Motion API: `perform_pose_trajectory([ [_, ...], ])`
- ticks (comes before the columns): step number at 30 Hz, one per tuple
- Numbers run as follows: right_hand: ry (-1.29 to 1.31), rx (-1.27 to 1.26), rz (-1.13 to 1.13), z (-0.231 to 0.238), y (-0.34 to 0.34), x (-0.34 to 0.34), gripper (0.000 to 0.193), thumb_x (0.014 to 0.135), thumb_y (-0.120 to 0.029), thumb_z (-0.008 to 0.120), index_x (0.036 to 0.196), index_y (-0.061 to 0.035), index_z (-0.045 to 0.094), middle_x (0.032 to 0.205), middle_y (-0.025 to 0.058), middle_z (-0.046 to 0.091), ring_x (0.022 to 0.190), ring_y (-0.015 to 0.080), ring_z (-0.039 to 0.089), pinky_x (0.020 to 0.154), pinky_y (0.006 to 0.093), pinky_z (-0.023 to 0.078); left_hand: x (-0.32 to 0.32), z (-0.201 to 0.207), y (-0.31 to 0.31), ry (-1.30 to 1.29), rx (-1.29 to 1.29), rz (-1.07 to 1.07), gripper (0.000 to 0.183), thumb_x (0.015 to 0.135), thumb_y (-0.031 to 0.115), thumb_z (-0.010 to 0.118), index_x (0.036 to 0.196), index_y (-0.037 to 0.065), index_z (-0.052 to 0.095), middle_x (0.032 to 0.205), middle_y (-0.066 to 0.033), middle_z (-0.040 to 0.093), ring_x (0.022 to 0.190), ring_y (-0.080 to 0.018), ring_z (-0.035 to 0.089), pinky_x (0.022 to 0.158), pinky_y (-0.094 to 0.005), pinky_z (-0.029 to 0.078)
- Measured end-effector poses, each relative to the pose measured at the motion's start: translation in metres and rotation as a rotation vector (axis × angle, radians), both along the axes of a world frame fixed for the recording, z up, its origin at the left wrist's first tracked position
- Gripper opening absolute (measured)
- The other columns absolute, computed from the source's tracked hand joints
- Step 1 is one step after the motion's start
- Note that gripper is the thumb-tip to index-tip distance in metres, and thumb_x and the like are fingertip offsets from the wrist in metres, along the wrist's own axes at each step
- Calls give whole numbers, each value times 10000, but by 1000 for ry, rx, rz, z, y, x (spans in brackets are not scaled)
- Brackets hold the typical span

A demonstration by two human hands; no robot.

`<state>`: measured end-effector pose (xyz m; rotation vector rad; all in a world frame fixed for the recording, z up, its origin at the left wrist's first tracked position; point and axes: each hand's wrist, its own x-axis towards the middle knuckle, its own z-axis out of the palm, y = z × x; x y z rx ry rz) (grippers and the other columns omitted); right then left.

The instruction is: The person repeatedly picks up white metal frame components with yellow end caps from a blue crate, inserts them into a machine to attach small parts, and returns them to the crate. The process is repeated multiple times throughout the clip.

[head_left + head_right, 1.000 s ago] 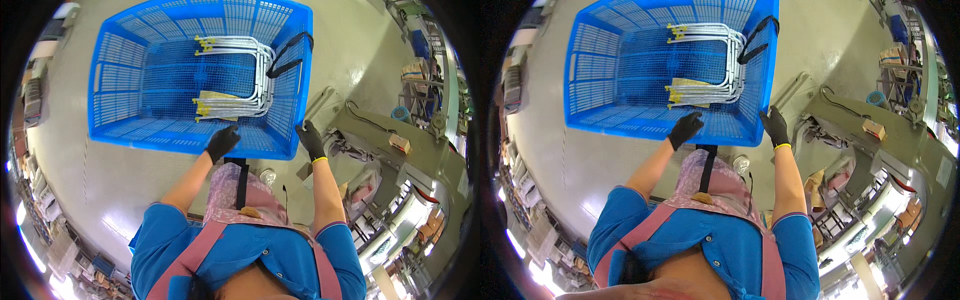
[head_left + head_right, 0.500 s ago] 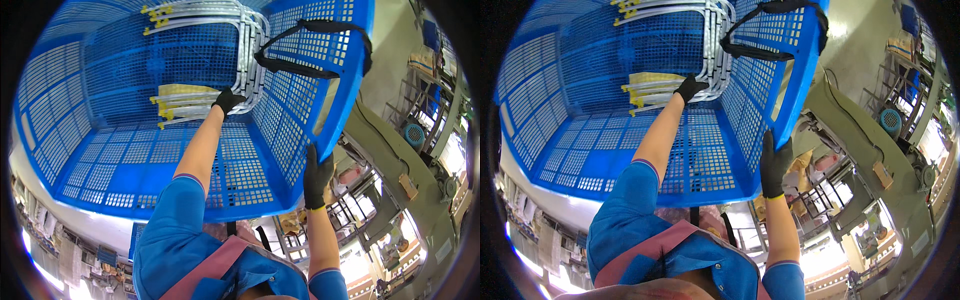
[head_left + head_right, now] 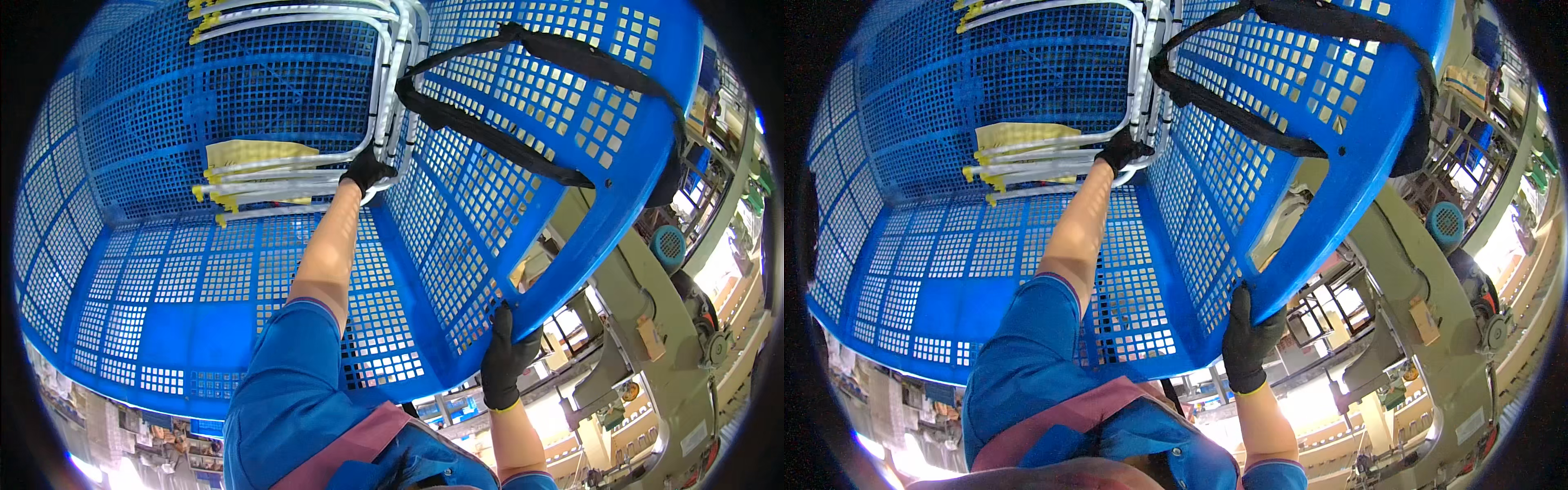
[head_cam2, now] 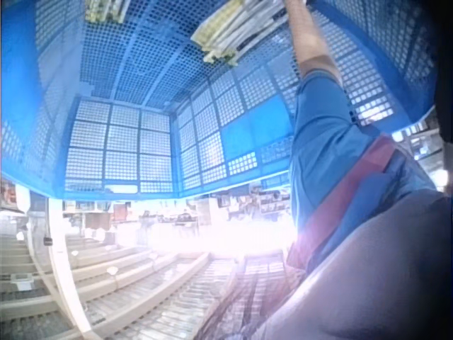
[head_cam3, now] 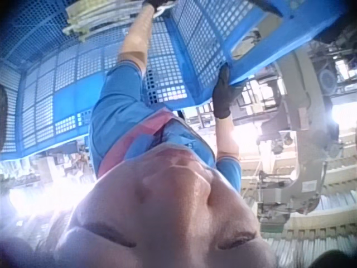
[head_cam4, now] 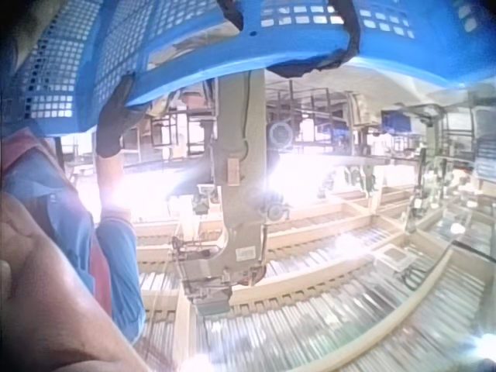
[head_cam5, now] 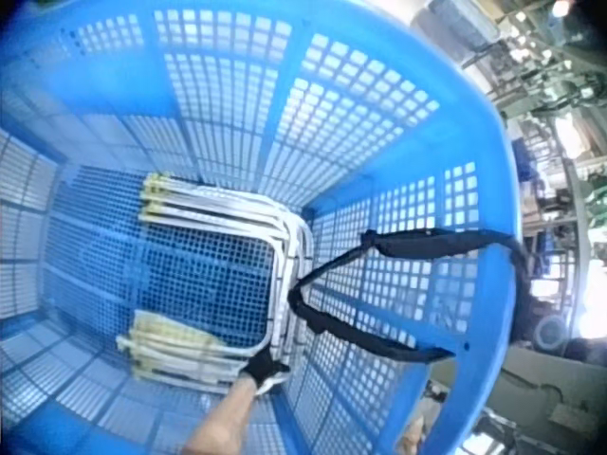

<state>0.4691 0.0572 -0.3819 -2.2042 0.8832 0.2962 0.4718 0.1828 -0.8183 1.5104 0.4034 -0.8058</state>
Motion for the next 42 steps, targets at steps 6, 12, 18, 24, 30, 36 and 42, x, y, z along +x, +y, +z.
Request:
perform_pose_trajectory([
  [6,63,-43,-13,1,-1,1,309,862,-192,682,1058,10,556,987,91,635,859,165,575,781,333,475,10,20,-43,-71,-10,34,1048,604,90,791,1434,-46,167,1265,-195,527,1110,-253,536,946,-358,447],
  [12,-7,93,68,-2,-4,3,247,884,-159,650,1042,4,551,930,63,614,810,124,543,723,291,461,19,47,-52,229,6,-3,913,556,288,791,1295,-52,376,1165,-269,578,1060,-374,586,903,-399,475],
  [18,-41,161,56,-8,-11,1,290,876,-215,659,1031,5,552,828,56,599,731,124,526,640,308,448,40,139,-16,-42,137,-100,632,622,338,763,1079,-41,546,1003,-265,628,971,-380,611,815,-419,497],
  [24,-53,-150,317,-17,-19,-3,375,856,-362,639,930,-10,533,799,202,622,729,370,612,625,440,467,47,315,130,58,-517,-81,368,676,18,673,1020,39,544,789,-101,609,678,-187,608,591,-325,500],
  [30,-161,-219,425,-20,-16,-2,383,872,-321,592,1068,-5,499,913,242,621,850,421,601,733,488,470,35,542,223,81,-295,-206,495,750,95,734,1182,18,505,894,-113,650,769,-160,645,657,-311,534],
  [36,-119,-41,632,27,-32,-3,565,899,-445,532,1235,-1,435,1065,217,614,997,364,597,824,458,473,-39,727,159,-65,-234,-75,332,778,113,653,1067,9,528,841,-98,612,667,-140,587,589,-279,475],
  [42,2,1522,613,179,-88,-49,995,783,-829,241,1417,-64,302,1307,156,513,1161,324,526,961,518,403,-138,854,55,-206,-87,-160,406,799,102,685,1143,-30,515,900,-138,657,709,-162,627,607,-280,503],
])
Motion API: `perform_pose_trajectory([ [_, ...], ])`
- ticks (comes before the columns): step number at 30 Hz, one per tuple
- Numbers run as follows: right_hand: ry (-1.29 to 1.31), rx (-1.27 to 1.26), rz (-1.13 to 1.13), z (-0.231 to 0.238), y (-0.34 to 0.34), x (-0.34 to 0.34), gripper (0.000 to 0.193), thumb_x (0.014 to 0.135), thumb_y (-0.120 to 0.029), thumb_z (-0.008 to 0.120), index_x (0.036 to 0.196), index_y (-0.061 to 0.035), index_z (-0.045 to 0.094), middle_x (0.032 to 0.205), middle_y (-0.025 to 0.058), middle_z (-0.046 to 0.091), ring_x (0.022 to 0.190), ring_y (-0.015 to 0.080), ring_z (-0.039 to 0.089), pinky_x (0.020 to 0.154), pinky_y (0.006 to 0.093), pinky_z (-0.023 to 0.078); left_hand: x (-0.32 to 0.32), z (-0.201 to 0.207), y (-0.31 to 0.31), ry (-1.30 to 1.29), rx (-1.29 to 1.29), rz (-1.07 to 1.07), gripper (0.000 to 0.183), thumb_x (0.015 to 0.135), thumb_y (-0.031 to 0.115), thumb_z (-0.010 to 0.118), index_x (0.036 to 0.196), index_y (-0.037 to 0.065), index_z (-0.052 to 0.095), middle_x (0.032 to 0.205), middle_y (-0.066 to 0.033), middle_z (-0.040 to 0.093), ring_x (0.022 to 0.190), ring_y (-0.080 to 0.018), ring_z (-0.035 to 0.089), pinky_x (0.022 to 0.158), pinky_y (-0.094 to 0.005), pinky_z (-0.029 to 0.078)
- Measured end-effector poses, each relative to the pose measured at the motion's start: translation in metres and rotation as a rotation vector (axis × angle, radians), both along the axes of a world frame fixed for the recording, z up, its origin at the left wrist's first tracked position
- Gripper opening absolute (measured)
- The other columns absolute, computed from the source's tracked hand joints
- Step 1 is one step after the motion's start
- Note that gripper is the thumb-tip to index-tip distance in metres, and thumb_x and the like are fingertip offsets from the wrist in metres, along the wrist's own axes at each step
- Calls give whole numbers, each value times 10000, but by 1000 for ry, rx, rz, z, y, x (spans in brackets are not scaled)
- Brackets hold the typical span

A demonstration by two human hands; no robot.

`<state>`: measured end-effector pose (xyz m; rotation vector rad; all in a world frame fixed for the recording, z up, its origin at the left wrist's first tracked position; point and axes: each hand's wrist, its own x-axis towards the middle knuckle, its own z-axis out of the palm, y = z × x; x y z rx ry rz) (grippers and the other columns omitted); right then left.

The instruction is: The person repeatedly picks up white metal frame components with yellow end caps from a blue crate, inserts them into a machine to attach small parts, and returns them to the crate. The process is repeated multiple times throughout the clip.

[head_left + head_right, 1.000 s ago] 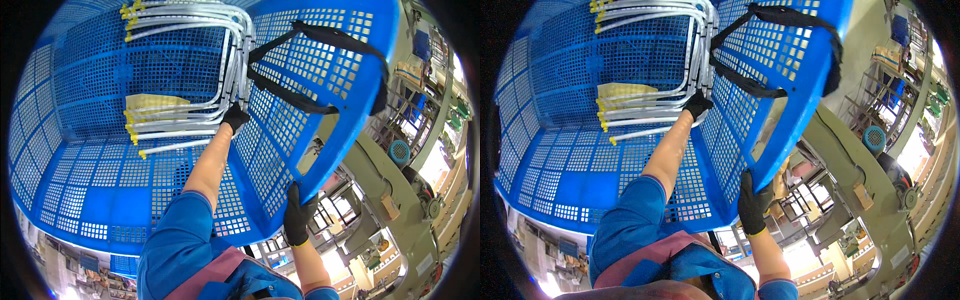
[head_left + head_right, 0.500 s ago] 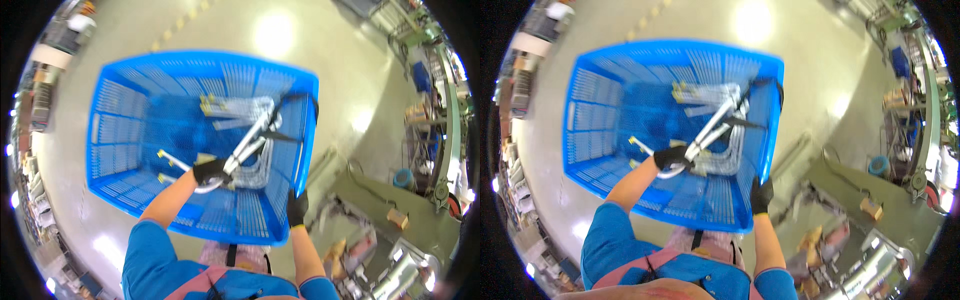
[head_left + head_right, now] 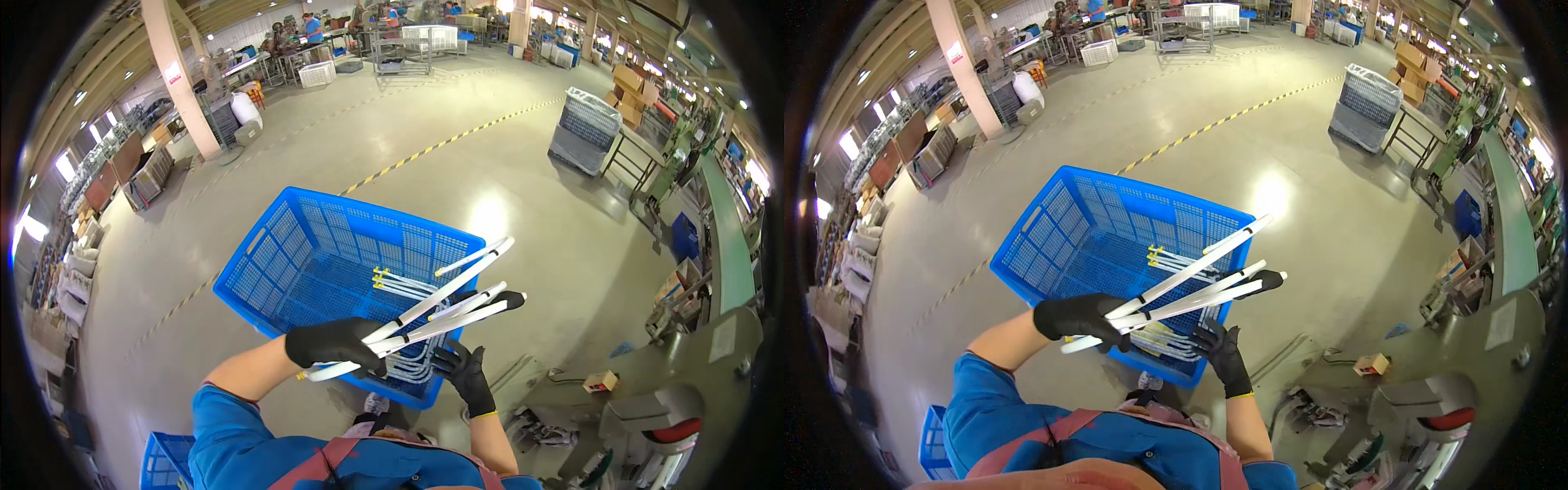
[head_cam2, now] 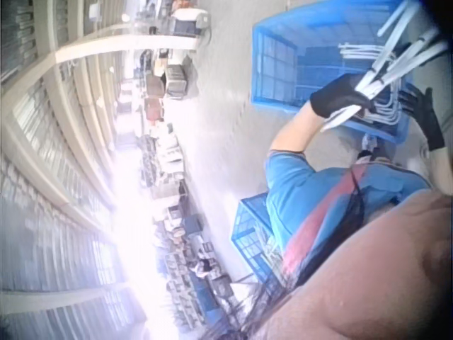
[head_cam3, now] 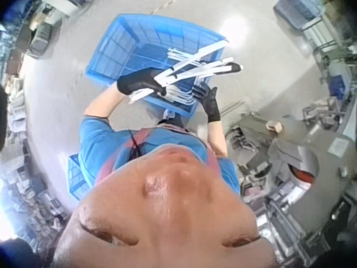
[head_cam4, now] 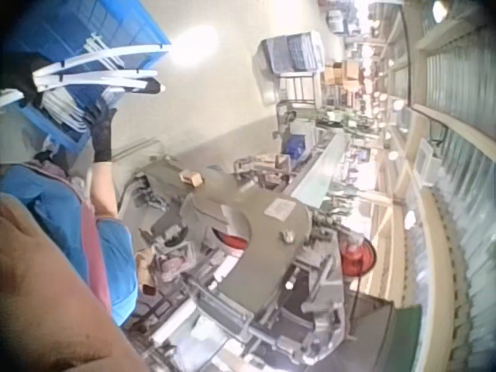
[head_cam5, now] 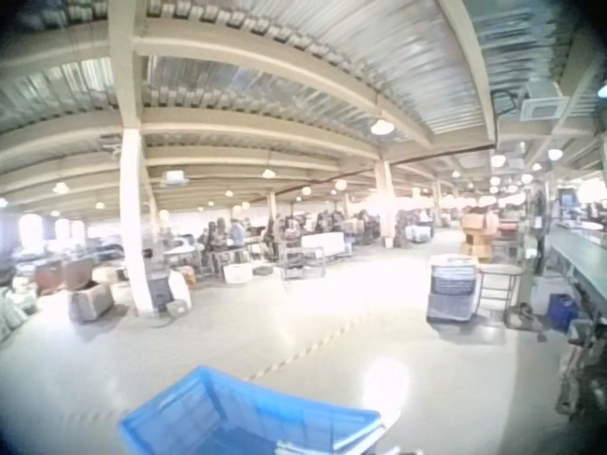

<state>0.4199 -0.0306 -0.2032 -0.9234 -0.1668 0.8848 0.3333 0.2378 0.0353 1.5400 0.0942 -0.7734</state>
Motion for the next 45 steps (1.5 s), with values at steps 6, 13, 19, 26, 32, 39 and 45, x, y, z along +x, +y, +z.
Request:
perform_pose_trajectory([
  [6,-153,423,-63,138,-31,-43,1175,686,-900,273,1468,-30,170,1385,225,408,1205,349,478,1020,504,371,-102,53,-71,-38,47,42,441,796,85,680,1182,-21,496,930,-137,653,720,-169,625,616,-292,518],
  [13,273,591,-157,149,-26,-94,669,884,-629,428,1260,-76,467,1231,257,531,1112,405,528,961,501,417,-225,33,-108,-2,-81,186,531,773,127,709,1237,-14,493,1002,-131,648,857,-174,638,749,-294,532],
  [19,215,467,48,140,-10,-184,480,938,-463,463,1231,-83,471,1125,243,595,977,367,612,866,497,494,-350,-18,-107,22,53,235,470,741,101,749,1169,13,574,988,-54,633,876,-118,567,785,-258,475],
  [26,378,633,251,164,-24,-280,520,979,-448,396,1284,-30,450,1163,245,580,1076,380,574,915,497,478,-497,-103,-139,-58,129,229,536,839,239,703,1275,-7,513,1172,-77,591,970,-141,532,891,-291,443],
  [32,372,714,51,181,-61,-326,690,860,-569,527,1197,33,541,1178,215,584,1100,348,560,980,486,434,-594,-157,-182,-138,28,577,553,858,215,664,1340,37,458,1245,-121,577,1125,-187,540,990,-318,389],
  [39,470,627,230,155,-65,-423,434,942,-424,489,1134,-44,579,1052,166,642,980,307,623,903,457,495,-664,-172,-196,-4,1004,37,565,919,272,579,1350,-41,388,1313,-204,505,1218,-264,503,1037,-331,372],
  [45,191,356,590,118,-88,-504,244,968,-267,500,1089,-72,583,1004,76,623,929,155,595,778,283,502,-563,-108,-201,-305,-396,765,518,990,364,394,1315,-36,444,1249,-173,557,1146,-242,541,1003,-339,400],
])
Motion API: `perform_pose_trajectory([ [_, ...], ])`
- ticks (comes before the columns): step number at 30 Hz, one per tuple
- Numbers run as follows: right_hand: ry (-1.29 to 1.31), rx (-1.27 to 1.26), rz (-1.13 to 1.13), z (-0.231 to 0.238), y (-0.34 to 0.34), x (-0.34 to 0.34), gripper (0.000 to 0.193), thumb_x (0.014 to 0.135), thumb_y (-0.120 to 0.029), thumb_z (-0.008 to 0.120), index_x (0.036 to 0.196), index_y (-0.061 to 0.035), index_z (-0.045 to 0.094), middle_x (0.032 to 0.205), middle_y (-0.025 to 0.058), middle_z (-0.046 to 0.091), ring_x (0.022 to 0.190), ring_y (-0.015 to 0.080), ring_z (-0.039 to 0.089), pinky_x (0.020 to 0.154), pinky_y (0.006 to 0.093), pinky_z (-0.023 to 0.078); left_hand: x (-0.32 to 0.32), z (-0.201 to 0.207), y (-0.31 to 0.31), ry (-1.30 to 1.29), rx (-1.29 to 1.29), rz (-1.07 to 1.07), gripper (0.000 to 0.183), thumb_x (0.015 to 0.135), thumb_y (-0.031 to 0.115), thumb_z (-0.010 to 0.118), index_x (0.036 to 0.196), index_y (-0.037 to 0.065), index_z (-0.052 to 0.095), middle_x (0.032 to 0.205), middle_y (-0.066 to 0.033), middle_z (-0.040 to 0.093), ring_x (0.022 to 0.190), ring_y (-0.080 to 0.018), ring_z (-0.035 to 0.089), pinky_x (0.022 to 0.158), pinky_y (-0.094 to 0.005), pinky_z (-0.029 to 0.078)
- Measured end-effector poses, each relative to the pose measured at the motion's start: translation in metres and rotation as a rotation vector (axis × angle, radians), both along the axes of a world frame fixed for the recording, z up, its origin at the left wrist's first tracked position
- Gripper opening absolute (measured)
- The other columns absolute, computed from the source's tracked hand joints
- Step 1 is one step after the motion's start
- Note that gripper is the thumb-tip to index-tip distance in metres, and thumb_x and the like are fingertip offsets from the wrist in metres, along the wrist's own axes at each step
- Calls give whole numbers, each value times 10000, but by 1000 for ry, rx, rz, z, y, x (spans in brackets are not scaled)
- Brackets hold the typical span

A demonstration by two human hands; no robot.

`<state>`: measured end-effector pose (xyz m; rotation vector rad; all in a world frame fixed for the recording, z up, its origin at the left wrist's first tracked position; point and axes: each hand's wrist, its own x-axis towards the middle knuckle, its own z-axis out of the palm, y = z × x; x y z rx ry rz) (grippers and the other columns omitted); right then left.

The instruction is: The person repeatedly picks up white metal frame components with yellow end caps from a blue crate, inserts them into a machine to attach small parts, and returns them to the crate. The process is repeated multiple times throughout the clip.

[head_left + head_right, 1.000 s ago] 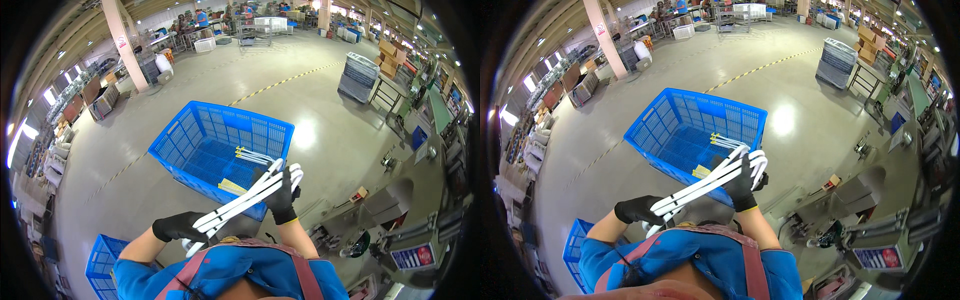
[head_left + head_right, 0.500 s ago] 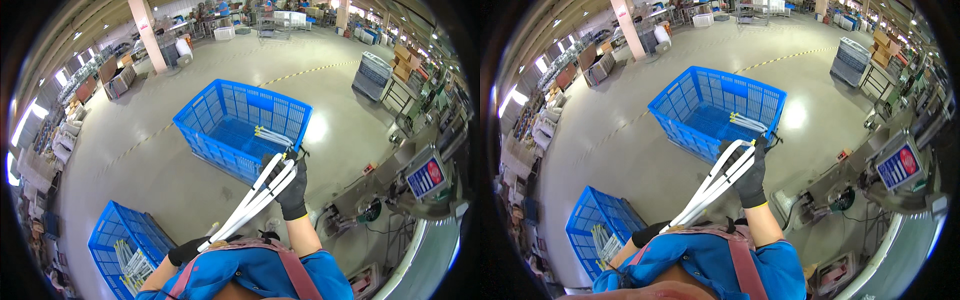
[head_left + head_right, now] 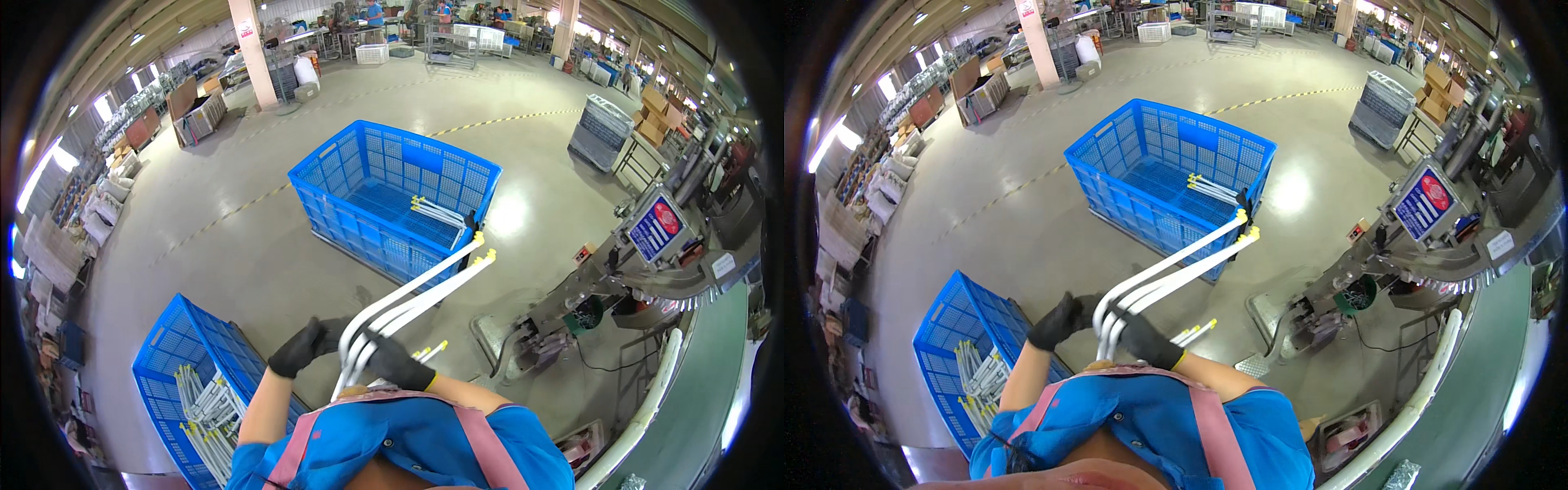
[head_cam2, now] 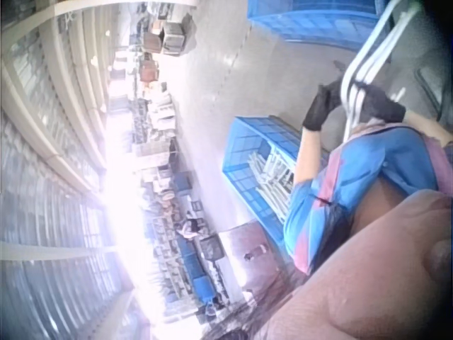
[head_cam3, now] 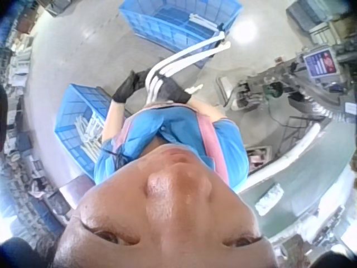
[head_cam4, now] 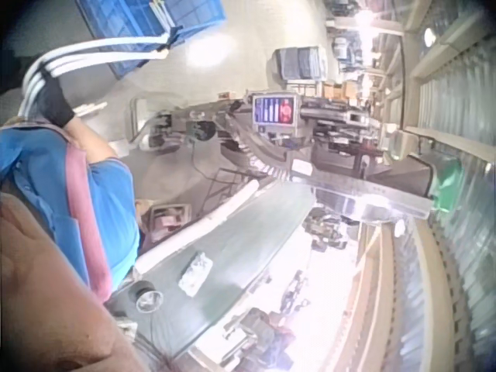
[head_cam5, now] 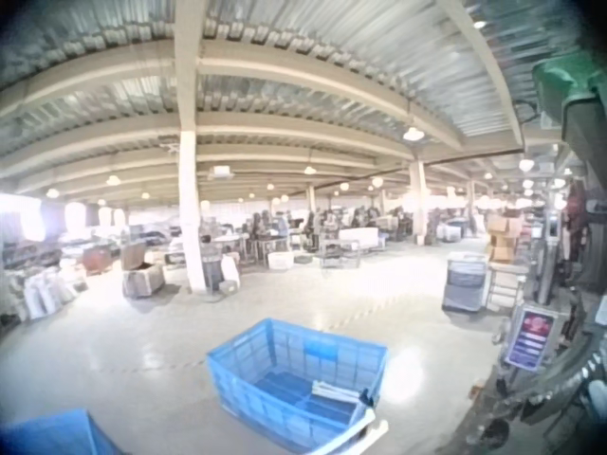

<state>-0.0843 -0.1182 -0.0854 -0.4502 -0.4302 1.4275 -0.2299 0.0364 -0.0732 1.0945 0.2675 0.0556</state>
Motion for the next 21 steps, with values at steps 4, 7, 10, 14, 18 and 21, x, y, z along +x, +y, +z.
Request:
perform_pose_trajectory([
  [4,-369,-104,278,8,-62,-10,175,956,-150,523,1059,-28,595,1047,73,614,872,130,576,740,282,477,53,24,-55,31,7,-490,532,841,239,632,1276,-37,500,1205,-148,591,1093,-231,558,967,-319,421],
  [7,-703,-165,173,14,-106,3,194,937,-161,568,1086,-42,602,1033,54,622,896,118,577,742,252,486,62,32,-99,110,10,-535,588,744,167,731,1256,-24,512,1210,-123,585,1062,-180,560,932,-284,435],
  [10,-978,-130,269,7,-146,15,246,928,-168,582,1133,-32,588,1052,64,621,943,116,568,792,256,477,66,33,-133,113,16,-515,559,735,127,728,1233,-16,521,1190,-133,604,1073,-198,571,940,-297,435],
  [14,-905,87,302,2,-176,23,306,929,-175,563,1189,-15,569,1135,103,612,1058,152,547,872,301,456,66,32,-159,152,162,-438,554,737,109,715,1239,-11,513,1161,-145,626,1067,-216,590,949,-315,435],
  [18,-1256,182,225,11,-218,81,378,951,-216,488,1251,10,535,1257,144,575,1151,246,539,957,374,420,54,33,-163,193,309,-400,580,750,167,726,1268,12,516,1094,-113,641,971,-197,597,888,-318,456],
  [21,-1085,-376,-384,12,-239,122,313,944,-144,515,1207,12,582,1177,85,624,1073,178,564,926,317,433,51,30,-161,232,609,-415,518,847,285,673,1260,9,527,1026,-111,649,904,-151,586,807,-295,476],
])
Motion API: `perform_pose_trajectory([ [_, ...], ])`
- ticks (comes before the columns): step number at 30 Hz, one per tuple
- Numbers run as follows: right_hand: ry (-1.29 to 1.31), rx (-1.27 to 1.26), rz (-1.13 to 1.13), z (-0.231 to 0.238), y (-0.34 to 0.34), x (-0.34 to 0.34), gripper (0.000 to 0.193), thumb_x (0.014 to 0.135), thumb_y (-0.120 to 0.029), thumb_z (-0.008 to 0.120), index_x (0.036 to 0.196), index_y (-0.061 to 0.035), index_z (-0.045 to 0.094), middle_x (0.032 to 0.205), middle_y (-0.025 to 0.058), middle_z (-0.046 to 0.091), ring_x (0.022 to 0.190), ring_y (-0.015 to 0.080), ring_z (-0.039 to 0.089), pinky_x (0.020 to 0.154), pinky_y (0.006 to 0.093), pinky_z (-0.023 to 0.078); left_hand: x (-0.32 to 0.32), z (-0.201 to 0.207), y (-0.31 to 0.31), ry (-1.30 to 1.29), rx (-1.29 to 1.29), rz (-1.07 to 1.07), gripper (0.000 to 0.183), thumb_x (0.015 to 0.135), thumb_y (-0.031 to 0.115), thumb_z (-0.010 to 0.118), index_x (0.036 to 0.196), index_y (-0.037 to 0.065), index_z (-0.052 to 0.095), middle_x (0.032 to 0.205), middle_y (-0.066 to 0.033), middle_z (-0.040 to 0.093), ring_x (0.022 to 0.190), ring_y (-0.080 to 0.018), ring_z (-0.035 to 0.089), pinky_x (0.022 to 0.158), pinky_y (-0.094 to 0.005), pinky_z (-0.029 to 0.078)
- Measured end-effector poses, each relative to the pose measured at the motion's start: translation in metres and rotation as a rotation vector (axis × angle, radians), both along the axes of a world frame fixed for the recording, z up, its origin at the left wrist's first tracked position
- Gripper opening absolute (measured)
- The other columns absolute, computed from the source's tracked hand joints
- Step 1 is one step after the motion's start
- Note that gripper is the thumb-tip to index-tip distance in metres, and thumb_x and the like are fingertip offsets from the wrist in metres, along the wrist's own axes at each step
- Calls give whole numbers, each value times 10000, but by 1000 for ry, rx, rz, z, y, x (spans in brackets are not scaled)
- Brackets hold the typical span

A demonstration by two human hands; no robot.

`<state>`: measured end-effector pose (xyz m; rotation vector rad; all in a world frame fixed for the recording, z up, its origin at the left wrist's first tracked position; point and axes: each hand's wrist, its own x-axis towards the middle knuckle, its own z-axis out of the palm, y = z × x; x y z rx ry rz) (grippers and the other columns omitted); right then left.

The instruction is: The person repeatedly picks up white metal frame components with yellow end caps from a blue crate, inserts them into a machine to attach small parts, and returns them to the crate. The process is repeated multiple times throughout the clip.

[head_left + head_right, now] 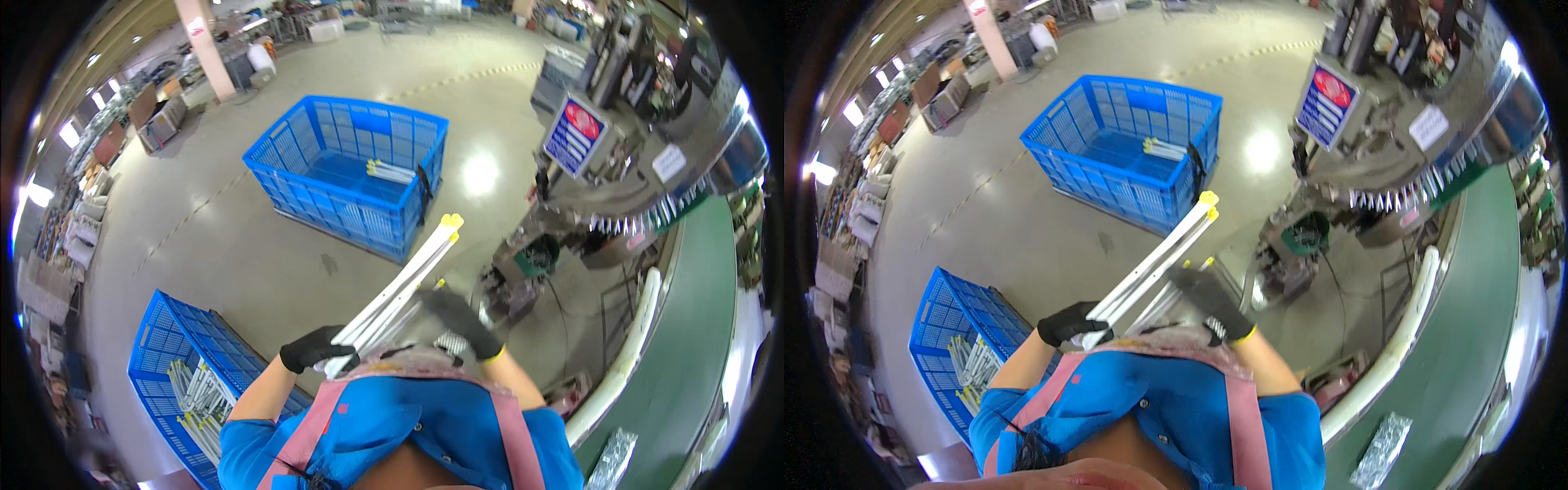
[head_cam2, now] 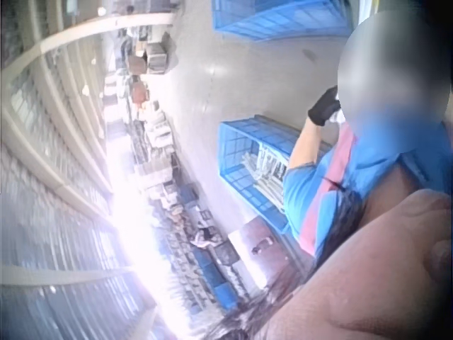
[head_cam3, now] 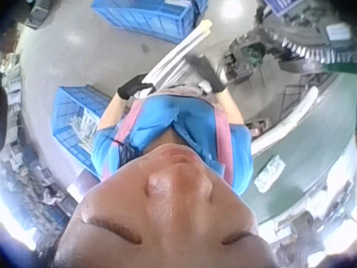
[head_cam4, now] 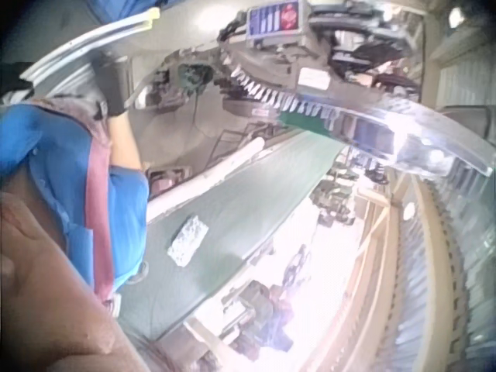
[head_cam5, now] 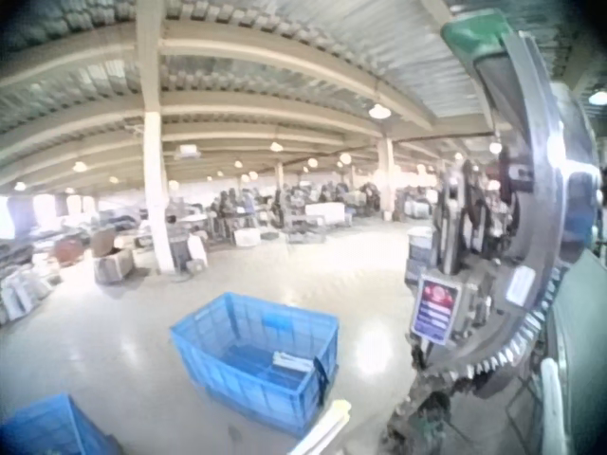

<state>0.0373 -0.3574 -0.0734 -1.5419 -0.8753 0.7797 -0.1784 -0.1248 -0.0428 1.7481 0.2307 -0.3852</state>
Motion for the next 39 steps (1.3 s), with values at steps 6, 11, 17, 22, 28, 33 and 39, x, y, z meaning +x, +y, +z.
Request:
perform_pose_trajectory([
  [6,-924,40,-781,-3,-47,81,383,812,-229,709,1099,-2,594,993,175,630,904,311,608,754,375,485,25,-9,9,31,177,-180,514,911,402,573,1224,-6,562,1007,-132,659,862,-191,608,789,-319,478],
  [11,-262,10,-656,-15,-54,99,358,849,-192,672,1117,26,577,855,97,630,723,161,570,663,292,465,64,-10,27,10,154,-273,571,892,434,578,1231,-25,556,1089,-163,643,959,-217,602,859,-323,461],
  [17,-320,-49,-852,7,-46,112,288,877,-170,618,1103,6,590,790,40,629,716,102,569,657,267,466,120,-7,50,201,24,-361,569,852,401,642,1228,-19,562,1078,-141,646,958,-197,597,855,-303,451],
  [22,-505,-368,-1069,31,-42,124,291,844,-245,646,1017,-10,630,797,107,628,694,174,585,668,306,468,166,-3,61,182,-71,-524,551,844,356,658,1239,-12,555,1098,-121,635,972,-176,583,869,-297,442],
  [28,-765,-285,-1125,29,-43,161,321,829,-290,644,987,-11,659,783,140,654,695,228,630,671,318,476,213,-8,76,230,-245,-624,508,884,340,614,1252,-1,534,979,-84,646,818,-125,602,719,-271,487],
  [33,-801,-252,-1123,21,-45,175,312,829,-270,652,1002,-10,670,855,149,683,743,240,655,686,315,487,236,-18,84,326,-264,-615,457,913,367,565,1178,-5,569,860,-84,648,685,-129,625,595,-263,516],
  [39,-587,-144,-1166,22,-37,166,337,817,-250,683,1031,10,661,917,160,685,771,225,661,720,308,498,246,-37,85,297,-172,-675,470,931,401,541,1164,-6,577,829,-65,643,675,-110,617,583,-263,507],
])
